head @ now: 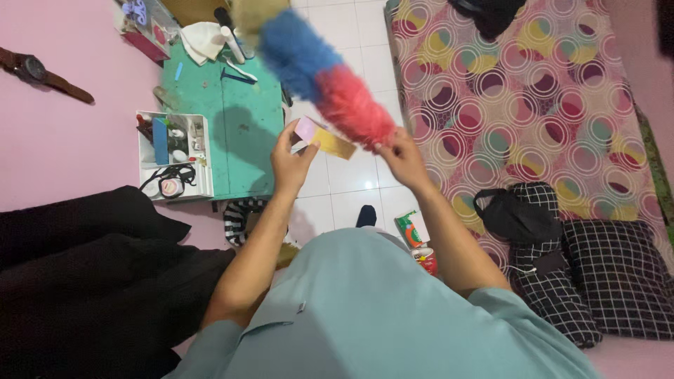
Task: The person uses a feather duster to wipe dust off several small items on a green cabinet, including a toothbrush, a white tube, a small box, and a cylindrical container. The person picks up each item, dusts it, and places it back on the cabinet.
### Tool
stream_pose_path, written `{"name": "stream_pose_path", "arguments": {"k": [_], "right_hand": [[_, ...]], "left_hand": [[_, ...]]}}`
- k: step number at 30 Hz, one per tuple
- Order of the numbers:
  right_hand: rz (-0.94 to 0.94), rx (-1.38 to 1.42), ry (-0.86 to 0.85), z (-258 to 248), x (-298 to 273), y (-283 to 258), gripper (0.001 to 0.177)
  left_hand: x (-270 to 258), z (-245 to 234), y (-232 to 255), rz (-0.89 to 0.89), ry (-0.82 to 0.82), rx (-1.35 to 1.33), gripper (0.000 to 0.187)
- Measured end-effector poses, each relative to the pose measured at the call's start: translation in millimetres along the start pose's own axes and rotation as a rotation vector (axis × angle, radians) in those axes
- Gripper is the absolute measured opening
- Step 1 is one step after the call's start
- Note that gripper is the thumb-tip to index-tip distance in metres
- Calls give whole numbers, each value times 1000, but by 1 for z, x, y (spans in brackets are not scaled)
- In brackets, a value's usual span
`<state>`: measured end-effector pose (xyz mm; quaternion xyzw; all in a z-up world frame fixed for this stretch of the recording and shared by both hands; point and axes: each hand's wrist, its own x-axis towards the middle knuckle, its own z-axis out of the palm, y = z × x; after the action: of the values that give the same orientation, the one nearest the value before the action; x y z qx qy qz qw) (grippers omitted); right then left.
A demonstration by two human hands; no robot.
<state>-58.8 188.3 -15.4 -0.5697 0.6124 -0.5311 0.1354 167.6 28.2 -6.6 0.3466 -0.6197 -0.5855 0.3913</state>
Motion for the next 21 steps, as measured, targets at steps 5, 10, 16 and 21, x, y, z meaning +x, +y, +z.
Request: {"name": "stream_pose_path", "arguments": {"k": [5,10,16,21], "right_hand": [[364,-53,-139,32,-37,-23,18],[539,27,-116,26,-91,6,22],[672,0,-18,43,-115,2,28],[547,23,-109,66,-102,-21,30]], "left_hand": [[-23,-28,-5,85,-3,79,39],[-45,-49,-15,80,7,12,59],[-54,-62,-15,83,14,3,59],[-53,-71,-11,94,26,19,59]]}}
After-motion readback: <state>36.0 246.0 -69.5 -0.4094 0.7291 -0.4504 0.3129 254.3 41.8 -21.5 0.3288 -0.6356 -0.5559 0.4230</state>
